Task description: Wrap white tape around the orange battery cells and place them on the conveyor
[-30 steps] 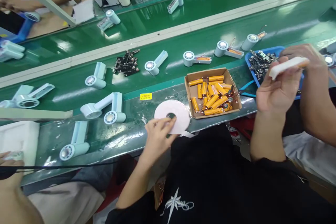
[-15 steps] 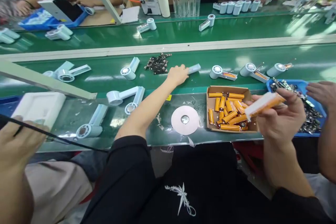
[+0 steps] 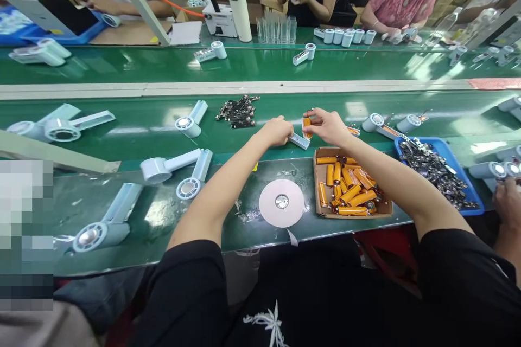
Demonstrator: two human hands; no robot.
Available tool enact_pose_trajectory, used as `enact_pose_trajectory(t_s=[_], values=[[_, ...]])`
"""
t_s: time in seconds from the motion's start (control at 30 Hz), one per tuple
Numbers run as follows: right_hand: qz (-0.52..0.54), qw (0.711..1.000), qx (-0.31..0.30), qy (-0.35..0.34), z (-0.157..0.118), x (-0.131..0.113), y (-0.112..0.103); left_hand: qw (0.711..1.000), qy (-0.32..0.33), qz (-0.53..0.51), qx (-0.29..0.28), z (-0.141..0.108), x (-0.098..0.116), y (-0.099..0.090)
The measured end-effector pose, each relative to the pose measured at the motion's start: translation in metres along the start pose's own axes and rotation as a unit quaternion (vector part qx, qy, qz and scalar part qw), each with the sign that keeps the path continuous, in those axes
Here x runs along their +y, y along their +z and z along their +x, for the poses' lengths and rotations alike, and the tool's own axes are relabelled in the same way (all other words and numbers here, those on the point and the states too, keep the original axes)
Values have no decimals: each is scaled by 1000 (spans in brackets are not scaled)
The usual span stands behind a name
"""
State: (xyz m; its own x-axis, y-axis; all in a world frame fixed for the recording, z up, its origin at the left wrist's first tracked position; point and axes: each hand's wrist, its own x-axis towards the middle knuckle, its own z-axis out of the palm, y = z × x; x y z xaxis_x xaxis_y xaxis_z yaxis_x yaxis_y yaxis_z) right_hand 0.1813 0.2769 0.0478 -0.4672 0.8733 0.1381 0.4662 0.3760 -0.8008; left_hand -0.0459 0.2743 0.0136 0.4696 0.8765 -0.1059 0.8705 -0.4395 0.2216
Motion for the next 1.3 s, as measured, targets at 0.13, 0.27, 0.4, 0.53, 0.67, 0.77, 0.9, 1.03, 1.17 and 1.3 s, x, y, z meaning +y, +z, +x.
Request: enact_pose_trajectory(t_s=[0.13, 0.27, 0.4, 0.53, 0.67, 0.77, 0.9, 1.03, 1.17, 1.3], values=[[-60, 998, -34, 17, 3, 9, 8, 999, -8, -46, -3, 2, -5, -9], [-159, 985, -60, -9, 0, 13, 10, 999, -33, -39, 17, 5, -1, -12], [-323, 938, -117, -52, 4, 12, 10, 997, -63, -42, 31, 10, 10, -7], [-425, 887, -178, -26, 10, 2, 16, 994, -88, -50, 42, 13, 19, -4], [-439, 868, -232, 8, 19, -10, 24, 992, -102, -53, 44, 17, 28, -6], [-428, 867, -253, 28, 19, -20, 14, 990, -128, -45, 49, 16, 38, -10], [-362, 920, -149, -16, -39, -24, -31, 981, -116, -8, 154, -42, 58, 1], [-175, 980, -48, -81, -168, -19, -74, 990, 120, 8, 77, -172, 72, 50], [-71, 997, -14, 3, -269, -27, -76, 992, 97, 32, 69, -266, 74, 92], [49, 993, -66, 82, -276, -52, -29, 963, 52, 28, 264, -259, 95, 79]])
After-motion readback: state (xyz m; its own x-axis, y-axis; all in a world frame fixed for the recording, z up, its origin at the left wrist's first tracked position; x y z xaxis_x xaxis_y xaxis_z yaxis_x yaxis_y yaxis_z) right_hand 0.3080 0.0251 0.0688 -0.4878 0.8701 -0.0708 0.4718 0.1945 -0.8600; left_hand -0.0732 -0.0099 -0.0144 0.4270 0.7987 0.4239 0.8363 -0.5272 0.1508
